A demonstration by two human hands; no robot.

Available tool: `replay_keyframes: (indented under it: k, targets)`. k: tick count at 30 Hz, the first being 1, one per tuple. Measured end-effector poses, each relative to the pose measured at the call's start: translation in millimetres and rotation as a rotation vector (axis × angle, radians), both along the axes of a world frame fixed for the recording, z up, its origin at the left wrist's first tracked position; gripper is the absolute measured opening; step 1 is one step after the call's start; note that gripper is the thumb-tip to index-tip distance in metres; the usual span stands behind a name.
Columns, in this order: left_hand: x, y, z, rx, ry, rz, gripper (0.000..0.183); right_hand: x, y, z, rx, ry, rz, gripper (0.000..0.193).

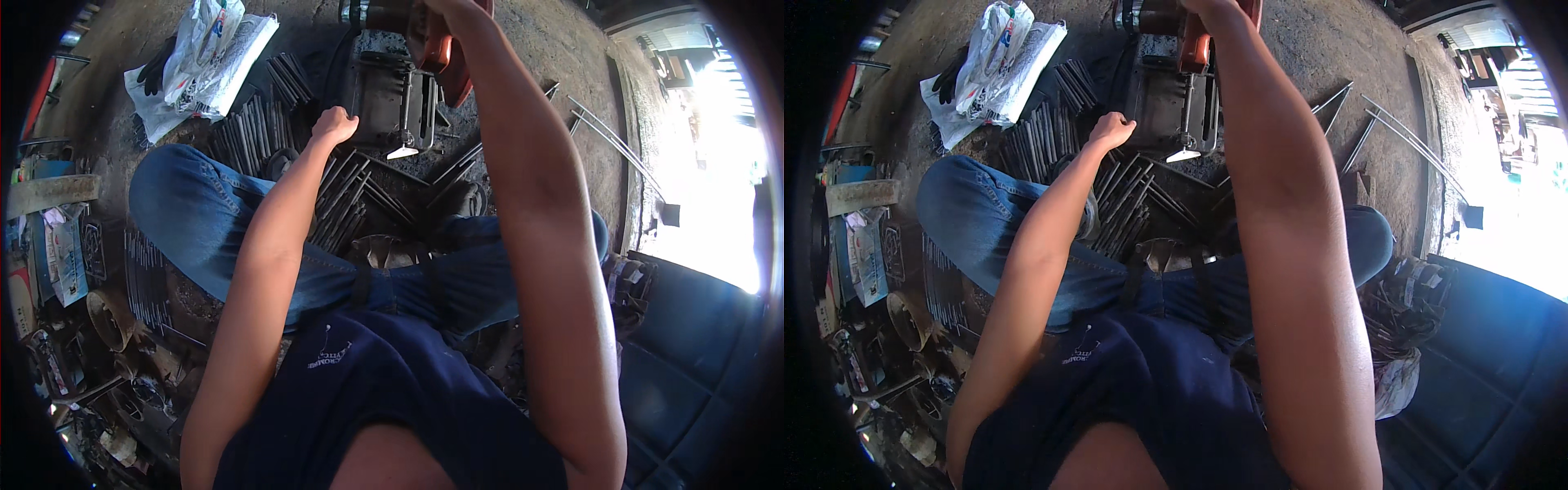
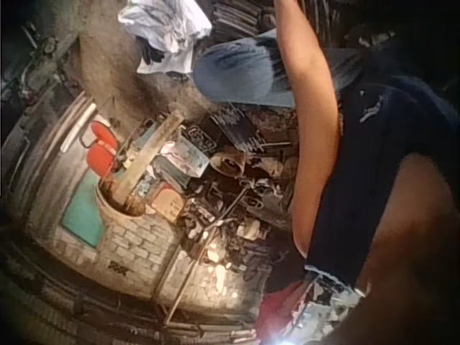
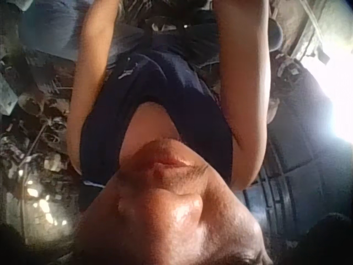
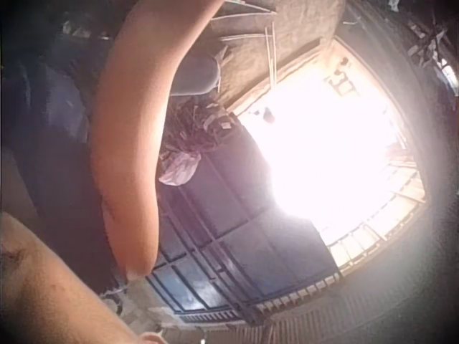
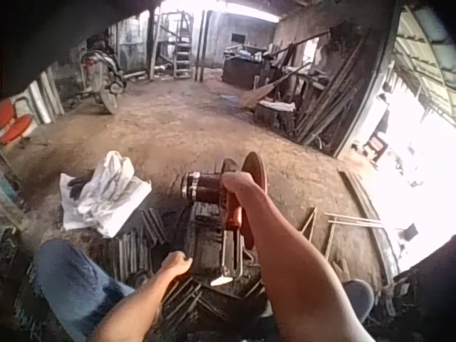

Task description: Cutting metal rods using a circular saw cutting machine on a workshop floor.

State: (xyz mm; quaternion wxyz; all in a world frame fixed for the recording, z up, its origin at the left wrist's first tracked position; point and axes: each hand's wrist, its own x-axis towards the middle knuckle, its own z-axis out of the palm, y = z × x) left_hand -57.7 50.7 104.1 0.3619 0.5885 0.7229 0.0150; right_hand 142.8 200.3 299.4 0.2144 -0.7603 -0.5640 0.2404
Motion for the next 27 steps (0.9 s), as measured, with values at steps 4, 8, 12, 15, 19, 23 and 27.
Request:
replay_keyframes:
  k: [4,8,12,15,19,23,27]
  targets:
    - [3,1,0,0.051,-0.046,-0.039,0.042,-3,-15,-9,-0.035,0.084,-0.07,0.04]
    - [6,-3,-11,0.072,-0.125,-0.108,0.043,-7,-37,-17,-0.148,0.297,-0.185,0.051]
    - [13,-14,-29,0.076,-0.179,-0.186,0.045,-11,-63,-16,-0.158,0.346,-0.211,0.047]
    - [23,-24,-42,0.02,-0.25,-0.223,0.044,-15,-78,-11,-0.148,0.332,-0.249,0.046]
    - [37,-37,-52,-0.025,-0.281,-0.285,0.047,-18,-90,-12,-0.124,0.301,-0.241,0.045]
    - [47,-48,-55,-0.028,-0.18,-0.323,0.042,-18,-99,-18,-0.099,0.326,-0.223,0.044]
    - [54,-54,-55,0.003,-0.134,-0.311,0.037,-19,-106,-24,-0.056,0.294,-0.198,0.04]
